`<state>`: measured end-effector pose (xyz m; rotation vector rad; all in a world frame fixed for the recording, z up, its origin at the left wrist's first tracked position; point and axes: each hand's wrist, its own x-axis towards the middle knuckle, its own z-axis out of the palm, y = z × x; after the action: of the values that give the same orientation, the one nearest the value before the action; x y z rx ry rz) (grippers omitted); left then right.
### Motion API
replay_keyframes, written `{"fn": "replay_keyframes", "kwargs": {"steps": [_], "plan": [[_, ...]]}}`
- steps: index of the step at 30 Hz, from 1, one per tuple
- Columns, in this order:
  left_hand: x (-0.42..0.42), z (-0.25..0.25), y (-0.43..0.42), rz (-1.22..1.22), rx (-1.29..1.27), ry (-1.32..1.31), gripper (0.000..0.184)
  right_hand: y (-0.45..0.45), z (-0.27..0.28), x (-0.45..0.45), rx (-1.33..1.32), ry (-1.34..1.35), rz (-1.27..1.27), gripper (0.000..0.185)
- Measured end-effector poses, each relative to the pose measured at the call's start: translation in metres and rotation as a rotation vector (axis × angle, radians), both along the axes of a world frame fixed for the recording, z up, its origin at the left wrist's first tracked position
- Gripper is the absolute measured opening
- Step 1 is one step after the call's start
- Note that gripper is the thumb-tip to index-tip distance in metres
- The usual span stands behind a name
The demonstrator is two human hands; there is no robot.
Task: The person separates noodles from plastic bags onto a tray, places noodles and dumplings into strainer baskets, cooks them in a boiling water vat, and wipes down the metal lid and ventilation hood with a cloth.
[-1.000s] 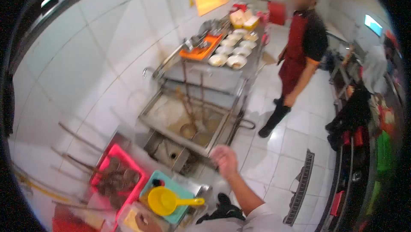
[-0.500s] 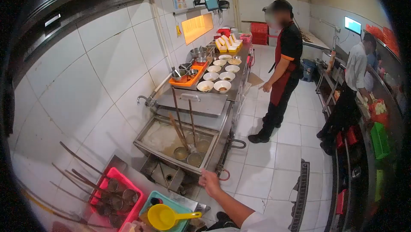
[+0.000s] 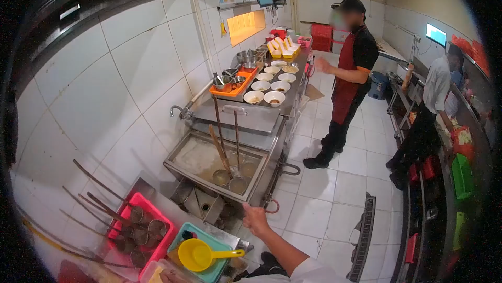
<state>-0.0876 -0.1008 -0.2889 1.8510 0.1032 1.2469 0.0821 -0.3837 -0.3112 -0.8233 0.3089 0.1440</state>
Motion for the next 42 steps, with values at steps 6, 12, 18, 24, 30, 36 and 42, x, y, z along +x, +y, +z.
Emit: {"fn": "replay_keyframes", "kwargs": {"steps": [6, 12, 18, 24, 30, 36, 42], "plan": [[-0.014, -0.002, -0.001, 0.061, -0.046, 0.224, 0.027, -0.006, -0.015, 0.001, 0.127, -0.028, -0.040, 0.040], [-0.013, 0.001, 0.000, 0.179, 0.143, 0.311, 0.016, -0.018, -0.020, 0.002, -0.031, 0.010, -0.114, 0.022], [-0.009, 0.011, -0.005, 0.119, 0.155, 0.310, 0.012, -0.026, -0.050, 0.004, -0.200, -0.005, -0.079, 0.022], [0.008, 0.035, -0.036, 0.009, -0.605, 0.008, 0.016, -0.018, -0.053, 0.003, -0.295, 0.064, -0.156, 0.021], [-0.005, 0.016, -0.009, 0.137, 0.148, 0.344, 0.019, -0.014, -0.054, 0.006, -0.272, 0.105, -0.086, 0.016], [-0.004, 0.014, -0.007, 0.139, 0.150, 0.324, 0.017, -0.010, -0.039, 0.006, -0.324, 0.054, -0.061, 0.012], [-0.009, 0.010, -0.004, 0.036, -0.365, 0.292, 0.012, -0.016, -0.047, 0.006, -0.304, -0.006, 0.015, 0.019]]}}
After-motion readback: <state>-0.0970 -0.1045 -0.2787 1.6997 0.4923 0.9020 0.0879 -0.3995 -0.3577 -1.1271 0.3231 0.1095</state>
